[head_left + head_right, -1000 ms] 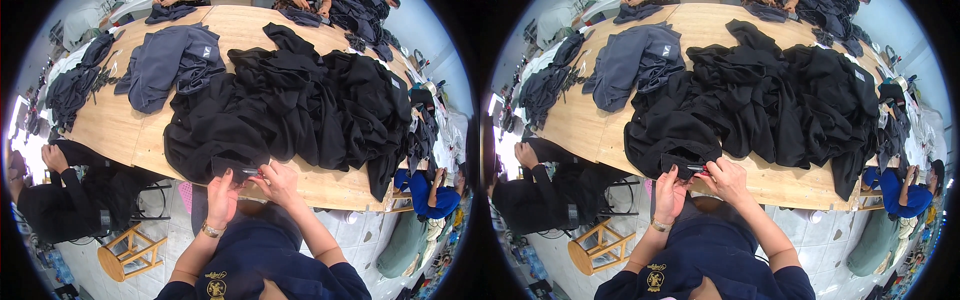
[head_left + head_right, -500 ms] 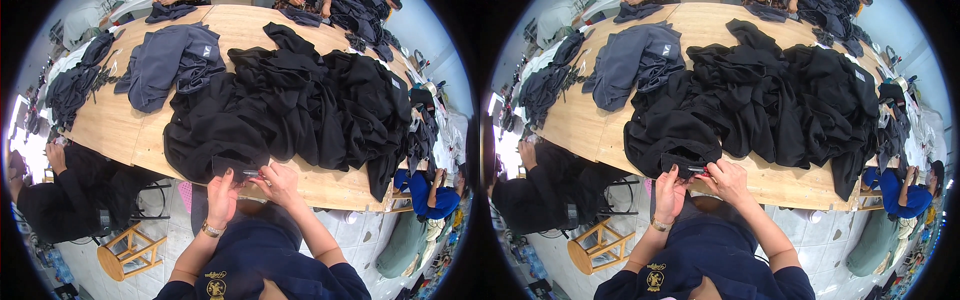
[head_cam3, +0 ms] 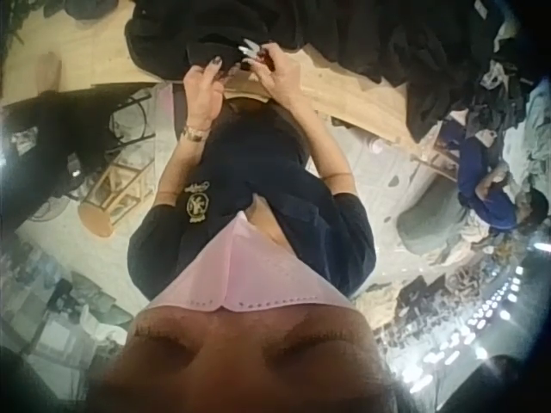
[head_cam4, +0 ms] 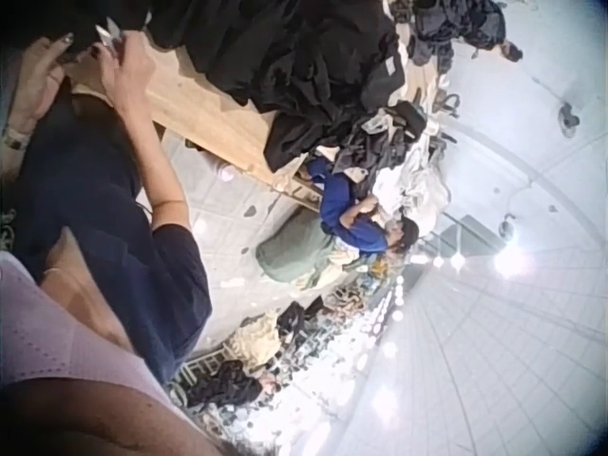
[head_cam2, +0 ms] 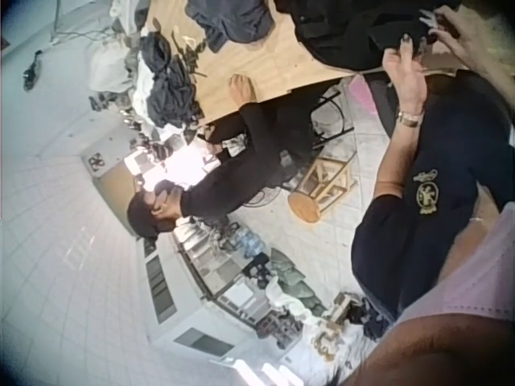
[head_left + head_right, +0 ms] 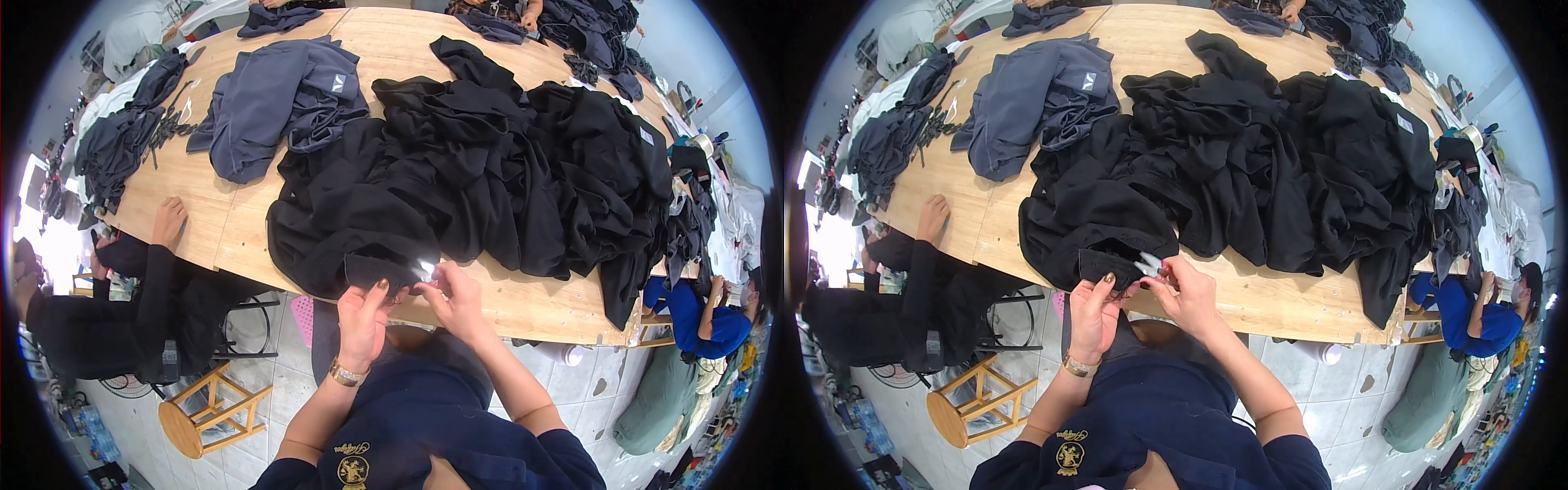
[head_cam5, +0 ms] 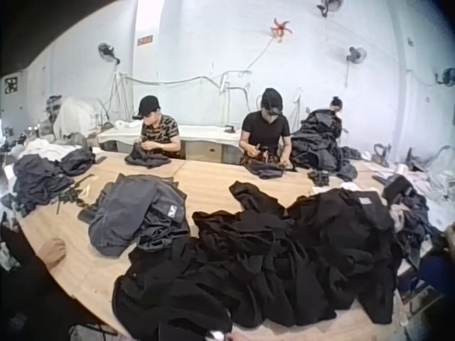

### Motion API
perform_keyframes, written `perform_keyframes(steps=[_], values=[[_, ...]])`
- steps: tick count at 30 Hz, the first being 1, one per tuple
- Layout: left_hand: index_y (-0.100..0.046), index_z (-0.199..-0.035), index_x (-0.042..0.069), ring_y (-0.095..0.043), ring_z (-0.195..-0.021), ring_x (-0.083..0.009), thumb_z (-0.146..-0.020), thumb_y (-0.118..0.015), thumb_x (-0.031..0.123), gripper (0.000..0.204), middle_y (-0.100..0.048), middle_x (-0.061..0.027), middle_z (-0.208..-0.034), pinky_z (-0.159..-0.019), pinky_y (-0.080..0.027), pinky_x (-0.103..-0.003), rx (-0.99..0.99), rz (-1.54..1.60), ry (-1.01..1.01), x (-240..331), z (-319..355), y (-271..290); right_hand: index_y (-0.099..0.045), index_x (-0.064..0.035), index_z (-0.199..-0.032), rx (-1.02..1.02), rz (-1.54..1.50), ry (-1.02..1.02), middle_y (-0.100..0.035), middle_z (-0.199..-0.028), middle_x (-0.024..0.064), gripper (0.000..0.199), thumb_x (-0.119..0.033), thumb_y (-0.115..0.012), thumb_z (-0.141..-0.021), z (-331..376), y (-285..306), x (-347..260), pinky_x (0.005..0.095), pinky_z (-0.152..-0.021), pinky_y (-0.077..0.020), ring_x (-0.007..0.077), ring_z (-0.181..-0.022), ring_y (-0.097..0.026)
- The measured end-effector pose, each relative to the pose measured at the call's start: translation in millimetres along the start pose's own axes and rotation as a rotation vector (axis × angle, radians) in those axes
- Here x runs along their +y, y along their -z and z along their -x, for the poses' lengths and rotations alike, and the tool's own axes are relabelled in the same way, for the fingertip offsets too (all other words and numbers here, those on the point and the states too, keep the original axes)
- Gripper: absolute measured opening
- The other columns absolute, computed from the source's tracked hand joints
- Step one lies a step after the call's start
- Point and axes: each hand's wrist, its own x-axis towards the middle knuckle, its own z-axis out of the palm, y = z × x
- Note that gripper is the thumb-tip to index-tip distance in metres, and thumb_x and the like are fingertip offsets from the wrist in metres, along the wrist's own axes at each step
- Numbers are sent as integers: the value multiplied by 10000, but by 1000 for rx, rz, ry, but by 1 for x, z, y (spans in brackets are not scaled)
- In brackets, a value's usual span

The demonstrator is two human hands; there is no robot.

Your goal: Inspecting garments for quality control and trimming loose threads with nippers in a textile workshop.

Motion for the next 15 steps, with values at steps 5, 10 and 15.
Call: perform_keyframes(steps=[5, 10, 15], values=[[-563, -958, -34, -606, -834, -146, -889, -486, 22, 117, -619, -91, -932, -776, -496, -283, -11, -65, -74, -11, 5, 8, -555, -7, -806, -70, -240, -181, -465, -574, -34, 197, -121, -707, -755, 2, -10, -18, 182, -438, -307, 3, -511, -379], [-557, -978, -17, -590, -850, -130, -891, -472, 5, 123, -604, -71, -943, -771, -478, -261, -19, -229, -114, -13, 4, 11, -568, -16, -785, -36, -454, -319, -452, -562, -72, 115, -91, -655, -792, 5, -27, -14, 169, -423, -244, -18, -481, -326], [-525, -1034, 9, -583, -830, -124, -893, -471, 9, 151, -594, -60, -948, -745, -471, -255, 6, -177, -62, -8, 5, 4, -570, -17, -777, -117, -780, -607, -481, -593, -87, 81, -69, -618, -817, 1, -13, -24, 154, -438, -256, -30, -499, -357]])
